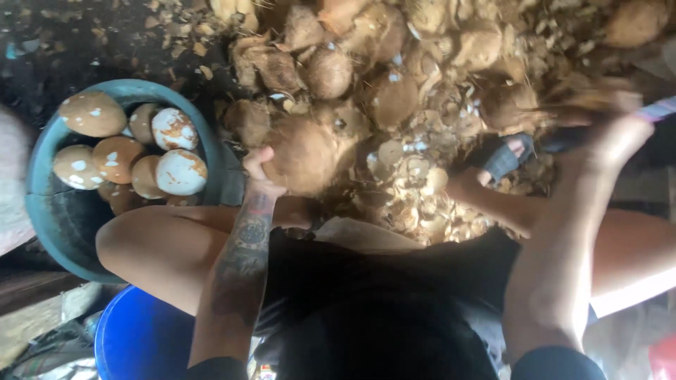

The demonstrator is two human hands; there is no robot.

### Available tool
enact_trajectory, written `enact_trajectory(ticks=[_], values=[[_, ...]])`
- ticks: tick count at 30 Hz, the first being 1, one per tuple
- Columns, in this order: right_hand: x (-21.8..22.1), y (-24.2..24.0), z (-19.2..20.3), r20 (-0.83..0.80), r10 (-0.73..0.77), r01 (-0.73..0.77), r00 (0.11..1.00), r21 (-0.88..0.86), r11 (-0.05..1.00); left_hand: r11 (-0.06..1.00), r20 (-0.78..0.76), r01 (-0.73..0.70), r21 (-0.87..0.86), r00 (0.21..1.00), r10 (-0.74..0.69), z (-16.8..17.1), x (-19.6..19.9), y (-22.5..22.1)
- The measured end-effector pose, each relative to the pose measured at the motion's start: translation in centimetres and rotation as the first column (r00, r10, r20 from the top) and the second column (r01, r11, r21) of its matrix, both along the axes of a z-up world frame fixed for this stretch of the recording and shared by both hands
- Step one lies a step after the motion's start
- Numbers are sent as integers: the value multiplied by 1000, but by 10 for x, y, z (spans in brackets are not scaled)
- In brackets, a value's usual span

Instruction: Peeling the outer fibrous husk from a coconut using a curved knife.

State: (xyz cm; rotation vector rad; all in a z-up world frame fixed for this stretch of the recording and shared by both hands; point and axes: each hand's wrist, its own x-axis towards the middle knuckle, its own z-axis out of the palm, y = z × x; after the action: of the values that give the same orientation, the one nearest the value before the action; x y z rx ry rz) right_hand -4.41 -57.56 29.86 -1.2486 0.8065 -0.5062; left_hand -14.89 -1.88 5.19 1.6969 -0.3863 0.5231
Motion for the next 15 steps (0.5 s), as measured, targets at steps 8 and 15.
enact_trajectory(ticks=[8, 15], values=[[-46, 136, -93, -336, 493, -578, 803, -236, 781, 256, -474, -402, -879, 687, -551, 121, 46, -77], [-44, 126, -183, -715, 490, -860, 499, -343, 377, 184, -465, -453, -872, 652, -599, 141, 38, -79]])
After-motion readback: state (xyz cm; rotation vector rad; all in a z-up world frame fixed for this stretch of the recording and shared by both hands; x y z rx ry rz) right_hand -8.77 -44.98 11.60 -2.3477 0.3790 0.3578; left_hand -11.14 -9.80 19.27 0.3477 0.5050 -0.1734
